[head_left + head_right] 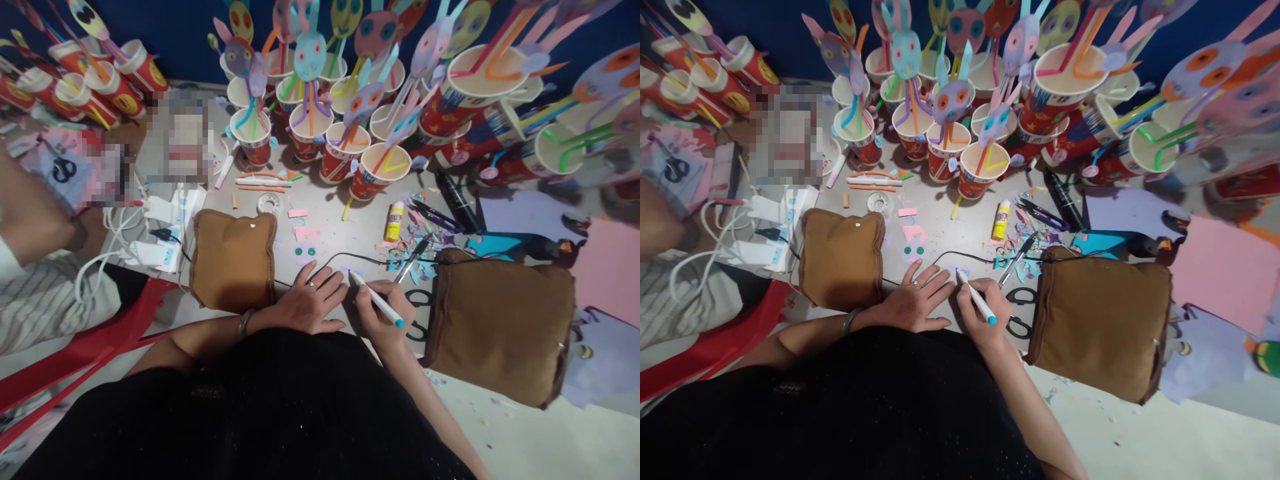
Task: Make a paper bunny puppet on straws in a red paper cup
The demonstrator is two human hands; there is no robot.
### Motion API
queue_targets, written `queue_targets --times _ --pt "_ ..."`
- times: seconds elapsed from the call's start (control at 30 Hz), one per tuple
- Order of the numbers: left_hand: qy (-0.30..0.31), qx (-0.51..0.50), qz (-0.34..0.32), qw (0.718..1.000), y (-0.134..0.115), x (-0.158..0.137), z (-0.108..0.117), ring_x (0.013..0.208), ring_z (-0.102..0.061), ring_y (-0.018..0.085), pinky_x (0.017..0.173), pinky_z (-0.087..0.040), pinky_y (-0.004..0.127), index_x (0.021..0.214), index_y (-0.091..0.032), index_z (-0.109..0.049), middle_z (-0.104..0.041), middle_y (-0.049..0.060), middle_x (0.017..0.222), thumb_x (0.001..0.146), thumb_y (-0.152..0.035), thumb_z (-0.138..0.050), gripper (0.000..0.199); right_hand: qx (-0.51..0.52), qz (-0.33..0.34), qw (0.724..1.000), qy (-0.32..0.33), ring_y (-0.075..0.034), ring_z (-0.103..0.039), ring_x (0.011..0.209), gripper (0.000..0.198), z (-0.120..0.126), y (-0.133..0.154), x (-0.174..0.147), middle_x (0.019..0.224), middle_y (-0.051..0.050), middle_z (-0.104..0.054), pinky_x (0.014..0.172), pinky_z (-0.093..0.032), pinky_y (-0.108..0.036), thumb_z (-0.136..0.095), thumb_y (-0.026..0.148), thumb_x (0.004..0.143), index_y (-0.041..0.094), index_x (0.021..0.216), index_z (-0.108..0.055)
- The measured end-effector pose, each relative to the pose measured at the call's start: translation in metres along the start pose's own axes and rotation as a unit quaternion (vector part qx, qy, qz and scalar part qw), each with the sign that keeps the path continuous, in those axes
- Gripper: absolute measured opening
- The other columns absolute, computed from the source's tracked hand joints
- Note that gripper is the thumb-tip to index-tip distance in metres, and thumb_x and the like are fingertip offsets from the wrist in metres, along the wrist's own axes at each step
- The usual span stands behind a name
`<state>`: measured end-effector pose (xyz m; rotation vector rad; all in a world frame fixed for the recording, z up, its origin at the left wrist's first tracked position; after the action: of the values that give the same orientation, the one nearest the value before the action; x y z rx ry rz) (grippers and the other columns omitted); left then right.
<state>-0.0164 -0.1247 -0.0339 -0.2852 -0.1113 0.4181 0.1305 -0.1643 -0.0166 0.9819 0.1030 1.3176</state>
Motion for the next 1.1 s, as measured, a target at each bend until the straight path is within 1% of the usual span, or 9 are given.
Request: queue_targets --times 0.27,0.47,0.7,0.9,1.1 --pt "-0.005 0.001 0.0 1.0 -0.0001 0.0002 0.0014 0.137 -0.046 0.034 0.121 -0.025 0.057 0.14 -0.009 -0.054 -0.056 0.019 0.145 0.095 -0.056 -0.055 0.066 -0.01 0.017 1.0 -0.011 -0.015 -0.067 0.056 0.008 0.0005 0.0014 -0.0001 0.07 0.0 -0.07 0.051 -0.053 -0.025 -0.064 0.025 0.09 0.021 0.085 -0.058" --pt "0.001 0.0 -0.002 1.0 0.0 0.0006 0.0008 0.136 -0.047 0.034 0.12 -0.025 0.057 0.141 -0.01 -0.053 -0.055 0.02 0.145 0.094 -0.056 -0.056 0.067 -0.01 -0.001 1.0 0.004 -0.015 -0.067 0.057 0.007 -0.0002 -0.0021 -0.0026 0.07 0.0 -0.07 0.052 -0.053 -0.027 -0.063 0.025 0.089 0.022 0.085 -0.058" --pt "-0.002 0.006 -0.001 1.0 0.0006 -0.0002 -0.0009 0.137 -0.046 0.034 0.121 -0.025 0.056 0.141 -0.011 -0.054 -0.054 0.018 0.147 0.095 -0.057 -0.053 0.065 0.011 0.003 1.0 0.002 -0.014 -0.065 0.055 0.007 0.0005 -0.0009 -0.0015 0.07 0.0 -0.07 0.05 -0.051 -0.026 -0.064 0.023 0.088 0.023 0.084 -0.058" --pt "-0.016 0.009 -0.003 1.0 0.0001 -0.0005 0.0011 0.136 -0.047 0.033 0.121 -0.026 0.055 0.139 -0.009 -0.054 -0.056 0.018 0.144 0.095 -0.056 -0.054 0.064 0.012 -0.012 1.0 0.013 -0.015 -0.065 0.054 0.008 -0.0001 -0.0017 -0.0024 0.069 0.001 -0.07 0.05 -0.052 -0.027 -0.063 0.026 0.089 0.023 0.083 -0.058" --pt "-0.01 0.011 -0.002 1.0 -0.0002 -0.0001 0.0014 0.137 -0.047 0.033 0.121 -0.026 0.054 0.139 -0.01 -0.054 -0.056 0.018 0.145 0.096 -0.055 -0.053 0.063 0.007 0.012 1.0 0.015 -0.014 -0.066 0.054 0.007 -0.0001 0.0008 -0.0024 0.07 0.001 -0.07 0.049 -0.052 -0.026 -0.063 0.025 0.09 0.023 0.085 -0.058"
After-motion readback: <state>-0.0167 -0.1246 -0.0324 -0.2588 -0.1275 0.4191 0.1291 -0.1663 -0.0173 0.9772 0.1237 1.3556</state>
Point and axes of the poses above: each hand's wrist, its own x-axis towards the middle knuckle, its own z-axis out of the back of the hand, y = z × x, the point moved 6 cm from there along x, towards the middle knuckle
